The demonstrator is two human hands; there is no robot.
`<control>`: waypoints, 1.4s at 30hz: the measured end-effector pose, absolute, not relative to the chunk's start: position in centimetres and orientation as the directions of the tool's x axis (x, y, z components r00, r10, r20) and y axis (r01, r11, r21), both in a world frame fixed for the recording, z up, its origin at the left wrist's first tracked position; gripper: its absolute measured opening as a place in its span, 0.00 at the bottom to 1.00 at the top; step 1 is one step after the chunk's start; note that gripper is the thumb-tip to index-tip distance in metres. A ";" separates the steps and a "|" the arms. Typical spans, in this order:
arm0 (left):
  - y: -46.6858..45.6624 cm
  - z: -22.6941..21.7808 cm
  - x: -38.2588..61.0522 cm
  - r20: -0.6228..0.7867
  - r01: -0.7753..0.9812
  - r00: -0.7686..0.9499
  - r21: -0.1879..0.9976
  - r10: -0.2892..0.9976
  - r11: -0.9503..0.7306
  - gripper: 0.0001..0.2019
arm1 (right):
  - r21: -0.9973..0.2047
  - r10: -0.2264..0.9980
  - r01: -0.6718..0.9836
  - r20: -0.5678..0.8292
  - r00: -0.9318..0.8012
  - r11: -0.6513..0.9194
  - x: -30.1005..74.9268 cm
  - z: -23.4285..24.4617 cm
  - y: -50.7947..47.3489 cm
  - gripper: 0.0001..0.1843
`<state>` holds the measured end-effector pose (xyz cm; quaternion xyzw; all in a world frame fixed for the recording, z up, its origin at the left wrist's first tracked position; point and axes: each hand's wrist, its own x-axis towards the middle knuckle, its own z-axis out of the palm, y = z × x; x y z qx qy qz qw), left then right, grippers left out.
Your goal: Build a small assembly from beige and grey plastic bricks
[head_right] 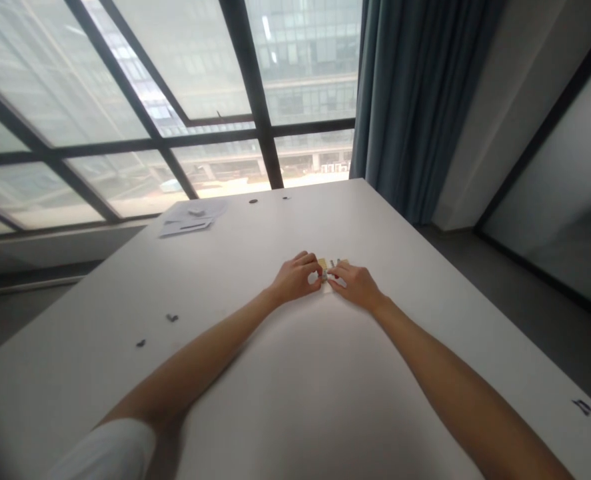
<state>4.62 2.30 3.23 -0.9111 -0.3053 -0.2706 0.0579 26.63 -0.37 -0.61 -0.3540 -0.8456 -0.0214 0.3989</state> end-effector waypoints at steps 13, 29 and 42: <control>-0.4 3.4 2.4 0.555 0.571 0.669 0.041 0.494 -0.820 0.05 | -0.199 0.495 0.550 0.734 -0.465 0.811 24.3 -0.1 -1.8 0.03; -1.6 0.3 1.3 0.696 0.443 0.462 0.355 0.549 -0.823 0.03 | -0.198 0.477 0.503 0.709 -0.519 0.841 23.8 -0.4 -2.1 0.05; -1.2 -0.2 1.3 0.696 0.452 0.451 0.361 0.558 -0.816 0.03 | -0.222 0.499 0.506 0.696 -0.516 0.833 24.0 -0.2 -2.2 0.05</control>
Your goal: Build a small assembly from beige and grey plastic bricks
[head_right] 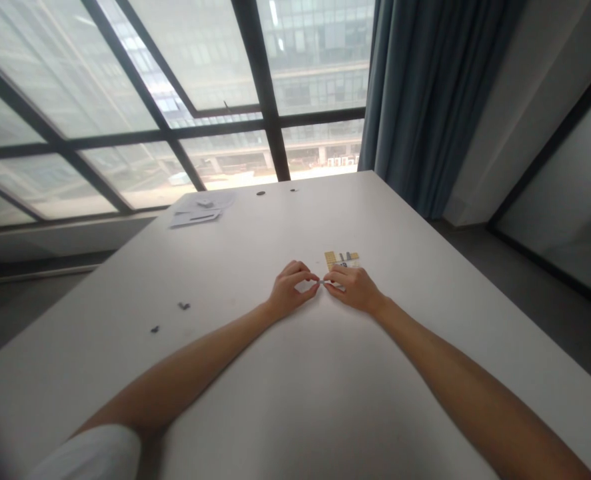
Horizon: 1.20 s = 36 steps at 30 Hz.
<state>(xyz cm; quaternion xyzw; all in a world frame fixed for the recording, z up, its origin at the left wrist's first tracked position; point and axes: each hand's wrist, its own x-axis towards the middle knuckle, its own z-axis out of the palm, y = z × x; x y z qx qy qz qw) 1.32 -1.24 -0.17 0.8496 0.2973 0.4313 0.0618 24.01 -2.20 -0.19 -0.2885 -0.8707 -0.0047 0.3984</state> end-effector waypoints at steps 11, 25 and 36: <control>-1.1 -0.3 1.3 0.693 0.448 0.449 0.371 0.564 -0.813 0.05 | -0.234 0.513 0.507 0.676 -0.528 0.830 24.1 -0.3 -2.3 0.04; -0.8 -0.3 1.2 0.707 0.416 0.425 0.401 0.565 -0.816 0.06 | -0.248 0.517 0.500 0.680 -0.520 0.830 24.3 -0.7 -1.9 0.04; -0.7 -0.5 1.2 0.699 0.413 0.450 0.389 0.556 -0.824 0.07 | -0.236 0.506 0.500 0.689 -0.518 0.833 24.3 -0.7 -1.8 0.05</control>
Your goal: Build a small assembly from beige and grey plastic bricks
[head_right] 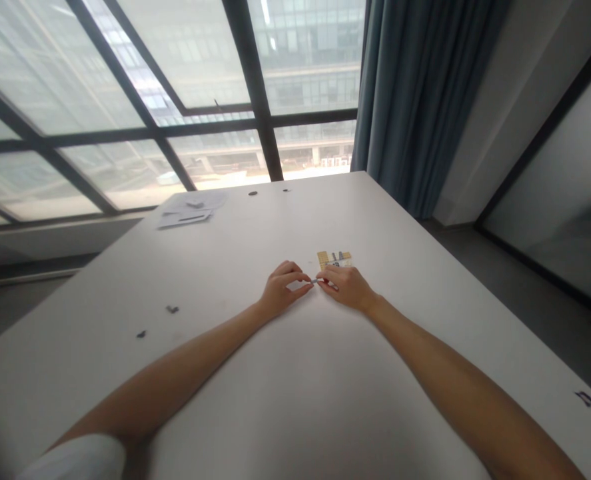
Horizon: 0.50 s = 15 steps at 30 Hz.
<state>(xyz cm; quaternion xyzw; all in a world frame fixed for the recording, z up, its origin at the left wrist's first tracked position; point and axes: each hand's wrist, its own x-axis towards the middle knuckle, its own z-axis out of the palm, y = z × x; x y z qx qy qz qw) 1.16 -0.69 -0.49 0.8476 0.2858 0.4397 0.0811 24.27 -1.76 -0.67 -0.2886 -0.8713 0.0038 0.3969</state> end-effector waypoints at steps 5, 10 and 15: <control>-0.8 -0.3 1.2 0.695 0.399 0.464 0.389 0.549 -0.830 0.06 | -0.223 0.505 0.510 0.687 -0.522 0.831 24.2 -0.5 -1.9 0.07; -0.9 -0.2 1.2 0.705 0.392 0.462 0.383 0.539 -0.837 0.05 | -0.221 0.504 0.509 0.687 -0.525 0.832 24.3 -0.4 -1.9 0.08; -0.8 -0.3 1.1 0.692 0.409 0.467 0.382 0.550 -0.828 0.06 | -0.226 0.502 0.504 0.691 -0.520 0.834 24.3 -0.5 -1.9 0.08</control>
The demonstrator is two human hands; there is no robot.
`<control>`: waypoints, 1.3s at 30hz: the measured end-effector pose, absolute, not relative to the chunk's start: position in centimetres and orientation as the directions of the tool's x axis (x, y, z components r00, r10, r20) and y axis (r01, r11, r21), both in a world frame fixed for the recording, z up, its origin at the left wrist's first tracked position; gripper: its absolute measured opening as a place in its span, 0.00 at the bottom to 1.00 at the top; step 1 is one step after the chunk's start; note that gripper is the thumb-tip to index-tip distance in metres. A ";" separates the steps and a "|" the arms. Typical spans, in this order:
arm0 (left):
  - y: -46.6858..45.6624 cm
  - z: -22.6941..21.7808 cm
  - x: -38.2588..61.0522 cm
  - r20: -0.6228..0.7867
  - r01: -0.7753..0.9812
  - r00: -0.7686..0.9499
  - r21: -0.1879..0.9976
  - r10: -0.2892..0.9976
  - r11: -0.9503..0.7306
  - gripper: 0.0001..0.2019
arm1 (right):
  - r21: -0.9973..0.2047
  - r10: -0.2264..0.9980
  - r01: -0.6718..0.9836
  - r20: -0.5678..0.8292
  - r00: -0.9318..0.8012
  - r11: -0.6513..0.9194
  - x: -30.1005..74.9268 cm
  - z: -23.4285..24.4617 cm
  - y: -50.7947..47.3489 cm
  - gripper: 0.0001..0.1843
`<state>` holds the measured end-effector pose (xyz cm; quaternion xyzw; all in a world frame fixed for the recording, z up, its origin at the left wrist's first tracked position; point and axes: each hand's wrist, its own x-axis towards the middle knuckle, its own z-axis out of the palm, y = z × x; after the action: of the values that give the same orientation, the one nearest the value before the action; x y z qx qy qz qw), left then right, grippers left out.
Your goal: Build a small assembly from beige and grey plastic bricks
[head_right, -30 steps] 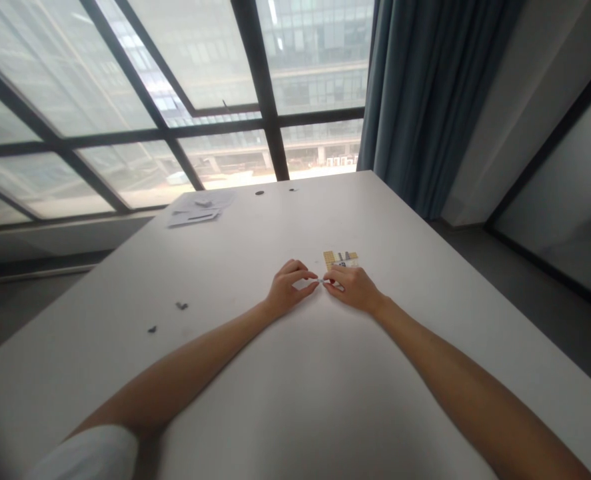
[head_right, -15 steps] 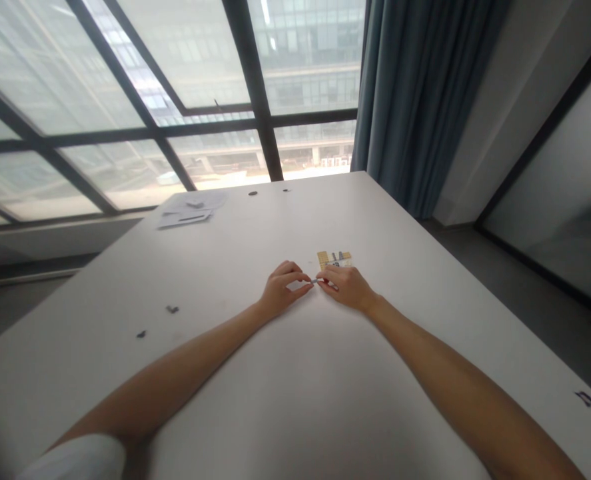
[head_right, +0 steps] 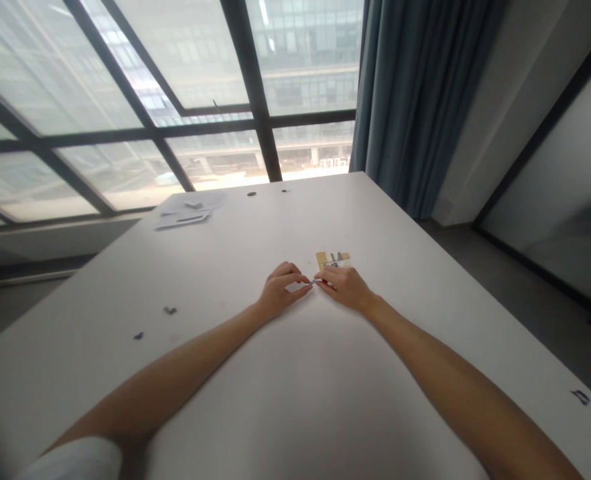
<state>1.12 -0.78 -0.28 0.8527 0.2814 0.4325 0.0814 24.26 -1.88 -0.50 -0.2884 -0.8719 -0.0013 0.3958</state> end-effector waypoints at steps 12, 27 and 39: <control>-0.6 -0.5 1.1 0.709 0.386 0.475 0.365 0.522 -0.847 0.07 | -0.221 0.503 0.507 0.685 -0.528 0.833 24.2 -0.6 -1.8 0.09; -0.8 -0.4 1.2 0.718 0.390 0.459 0.367 0.524 -0.844 0.05 | -0.223 0.502 0.505 0.687 -0.526 0.834 24.4 -0.5 -1.8 0.07; -0.7 -0.5 1.2 0.729 0.410 0.432 0.366 0.531 -0.836 0.05 | -0.229 0.501 0.502 0.695 -0.516 0.834 24.4 -0.2 -2.0 0.07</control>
<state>1.20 -0.70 -0.46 0.8435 0.2788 0.4542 0.0667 24.44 -1.98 -0.16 -0.2881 -0.8705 -0.0004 0.3990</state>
